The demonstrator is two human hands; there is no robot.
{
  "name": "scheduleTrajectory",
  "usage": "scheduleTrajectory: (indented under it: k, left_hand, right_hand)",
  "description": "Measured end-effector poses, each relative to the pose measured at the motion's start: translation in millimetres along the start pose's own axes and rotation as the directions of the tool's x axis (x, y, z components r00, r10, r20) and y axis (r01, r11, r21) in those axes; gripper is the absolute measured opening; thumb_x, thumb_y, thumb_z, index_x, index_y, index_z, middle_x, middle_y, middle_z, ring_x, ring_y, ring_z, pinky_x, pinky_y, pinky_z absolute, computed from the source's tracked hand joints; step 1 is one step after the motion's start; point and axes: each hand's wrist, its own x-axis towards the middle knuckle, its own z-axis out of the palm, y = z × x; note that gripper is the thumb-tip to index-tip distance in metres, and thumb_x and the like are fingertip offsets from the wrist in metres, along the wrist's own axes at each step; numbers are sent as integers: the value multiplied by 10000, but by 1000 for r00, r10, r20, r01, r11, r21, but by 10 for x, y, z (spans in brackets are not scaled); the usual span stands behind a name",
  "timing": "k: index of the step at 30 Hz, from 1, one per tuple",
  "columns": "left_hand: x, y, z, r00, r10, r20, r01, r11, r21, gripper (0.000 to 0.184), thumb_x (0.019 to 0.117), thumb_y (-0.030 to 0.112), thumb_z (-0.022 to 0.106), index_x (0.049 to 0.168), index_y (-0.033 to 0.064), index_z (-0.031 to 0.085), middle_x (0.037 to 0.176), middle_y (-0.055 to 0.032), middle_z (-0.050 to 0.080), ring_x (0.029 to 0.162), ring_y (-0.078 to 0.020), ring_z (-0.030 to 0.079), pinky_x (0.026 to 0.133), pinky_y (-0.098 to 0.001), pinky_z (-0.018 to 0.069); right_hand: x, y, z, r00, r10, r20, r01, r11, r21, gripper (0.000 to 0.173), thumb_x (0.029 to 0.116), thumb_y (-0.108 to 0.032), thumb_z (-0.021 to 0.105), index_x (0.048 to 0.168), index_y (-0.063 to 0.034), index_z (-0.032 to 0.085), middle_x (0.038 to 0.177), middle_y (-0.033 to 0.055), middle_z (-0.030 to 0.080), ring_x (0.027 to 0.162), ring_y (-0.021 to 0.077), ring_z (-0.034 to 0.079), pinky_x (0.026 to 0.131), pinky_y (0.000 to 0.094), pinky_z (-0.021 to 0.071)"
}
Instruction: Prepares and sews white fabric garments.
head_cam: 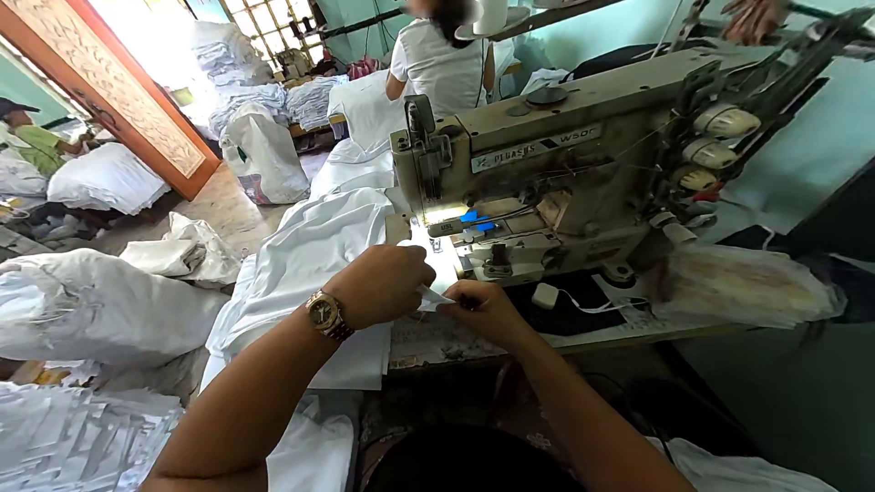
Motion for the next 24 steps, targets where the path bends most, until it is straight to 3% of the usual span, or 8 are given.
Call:
scheduleTrajectory:
  k: [5,9,11,13,15,18,20,24]
  left_hand:
    - [-9,-78,121,990,28,-137,-28,1000,2,125,908,258,704,876,147,753,1074,-25,687,1079,-242,604,894,-459,489]
    - [-28,-133,332,950,20,-312,-23,1000,-7,285,893,432,740,774,174,726,1139,18,698,1235,-246,551,1039,-520,399]
    - [-21,-152,503,935,-8,-354,-6,999,-40,299,848,476,781,816,184,728,1245,23,685,1367,-287,473,1126,-595,320]
    - [17,-223,674,944,-33,-329,15,998,-59,296,822,438,815,939,184,720,1376,8,637,1493,-345,338,1178,-703,176]
    - [70,-314,828,948,-16,-319,-6,998,-68,226,854,330,791,973,163,697,1360,12,647,1498,-349,330,1177,-716,150]
    - [135,-379,932,921,19,-389,-47,997,-61,199,886,114,666,1075,162,706,1140,20,732,1407,-322,473,1194,-696,172]
    - [173,-399,948,904,40,-425,-48,999,-10,331,915,62,605,1188,199,732,1143,24,748,1379,-336,513,1171,-720,198]
    - [256,-475,994,902,61,-427,-41,998,55,349,932,36,612,1165,252,758,1148,36,742,1375,-335,509,1143,-753,209]
  right_hand:
    - [-11,-35,-23,999,37,-6,-37,999,-2,175,921,-232,745,942,-60,760,913,-4,703,747,-25,590,658,137,487]
    - [-77,-48,-36,999,0,-33,-3,996,-94,196,952,-255,719,960,-65,763,925,15,697,790,0,604,702,148,501]
    - [-154,-26,-24,997,-48,-55,37,982,-186,188,973,-240,687,999,-70,764,981,39,710,861,31,639,765,176,535]
    - [-191,-4,-6,990,-118,-79,94,962,-258,191,996,-207,645,1041,-59,758,1033,70,714,947,75,668,845,210,560]
    - [-198,-19,19,982,-157,-107,119,947,-298,183,1004,-163,621,1070,-56,755,1073,80,718,1004,96,682,899,234,570]
    - [-199,-15,52,973,-193,-129,128,909,-396,205,1008,-137,592,1107,-68,758,1127,85,732,1070,132,695,951,284,570]
    - [-208,-8,60,972,-202,-122,132,892,-432,225,1006,-119,574,1129,-67,755,1160,91,732,1092,157,699,963,313,571]
    - [-150,3,50,970,-212,-118,132,869,-476,244,1000,-97,560,1141,-69,756,1174,92,739,1089,169,712,953,328,580]
